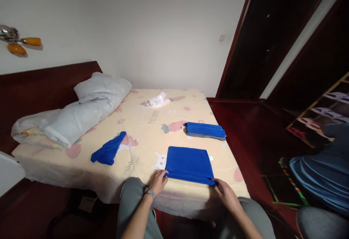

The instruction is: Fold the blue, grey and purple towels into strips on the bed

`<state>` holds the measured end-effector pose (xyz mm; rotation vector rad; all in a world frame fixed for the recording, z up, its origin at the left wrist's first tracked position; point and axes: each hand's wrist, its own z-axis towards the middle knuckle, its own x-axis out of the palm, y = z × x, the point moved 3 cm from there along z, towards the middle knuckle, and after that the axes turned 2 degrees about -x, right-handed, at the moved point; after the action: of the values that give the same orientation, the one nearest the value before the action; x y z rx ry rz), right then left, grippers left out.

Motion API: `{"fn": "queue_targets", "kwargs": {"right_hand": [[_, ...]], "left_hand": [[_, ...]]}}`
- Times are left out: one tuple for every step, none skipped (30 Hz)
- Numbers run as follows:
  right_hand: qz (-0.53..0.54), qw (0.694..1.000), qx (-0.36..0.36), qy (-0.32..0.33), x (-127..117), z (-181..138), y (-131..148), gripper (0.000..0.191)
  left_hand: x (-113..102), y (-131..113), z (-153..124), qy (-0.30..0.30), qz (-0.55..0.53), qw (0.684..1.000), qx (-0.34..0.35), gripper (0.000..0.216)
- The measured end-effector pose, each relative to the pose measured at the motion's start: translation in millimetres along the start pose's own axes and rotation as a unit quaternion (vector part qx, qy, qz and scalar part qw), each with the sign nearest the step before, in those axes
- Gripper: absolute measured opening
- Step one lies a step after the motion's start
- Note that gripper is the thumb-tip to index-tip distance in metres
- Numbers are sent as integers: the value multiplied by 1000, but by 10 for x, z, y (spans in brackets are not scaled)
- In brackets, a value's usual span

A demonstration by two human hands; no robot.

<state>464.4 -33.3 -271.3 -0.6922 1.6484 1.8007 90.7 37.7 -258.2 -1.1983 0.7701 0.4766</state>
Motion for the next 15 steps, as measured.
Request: {"fn": "queue_targets", "kwargs": {"right_hand": [[11, 1000, 10, 5, -9, -3, -1, 44], [21, 1000, 16, 12, -8, -6, -3, 44], [34, 999, 23, 19, 2, -6, -9, 44], [51, 998, 35, 24, 19, -2, -22, 46], [72, 996, 52, 24, 40, 6, -42, 48], [94, 992, 76, 20, 61, 18, -68, 50], [116, 988, 101, 12, 82, 31, -96, 53], [133, 983, 126, 3, 100, 43, -125, 55], [145, 979, 144, -6, 115, 54, -149, 57], [153, 976, 154, -13, 129, 62, -167, 57], [158, 975, 155, -16, 140, 66, -178, 57], [162, 975, 151, -15, 151, 67, -183, 58], [165, 976, 143, -14, 158, 66, -185, 59], [166, 977, 137, -14, 163, 62, -185, 60], [164, 978, 132, -13, 164, 58, -184, 59]], "left_hand": [[-23, 3, -4, 0, -4, 1000, -3, 30], [-38, 8, -8, 1, -9, 1000, -6, 29], [-46, 14, -11, 0, -16, 1000, -9, 28], [-43, 23, -12, -2, -24, 1000, -15, 28], [-32, 36, -11, -7, -33, 999, -23, 27], [-14, 51, -6, -13, -42, 998, -34, 27], [10, 69, 1, -23, -51, 997, -48, 28], [38, 88, 9, -34, -60, 996, -63, 30], [67, 106, 18, -45, -68, 994, -79, 32], [96, 121, 27, -56, -76, 991, -94, 34], [121, 134, 33, -65, -83, 989, -106, 35], [142, 143, 36, -73, -89, 987, -116, 35], [157, 150, 34, -79, -94, 985, -124, 35], [165, 156, 27, -83, -97, 983, -129, 34], [166, 163, 16, -85, -100, 983, -132, 34]]}}
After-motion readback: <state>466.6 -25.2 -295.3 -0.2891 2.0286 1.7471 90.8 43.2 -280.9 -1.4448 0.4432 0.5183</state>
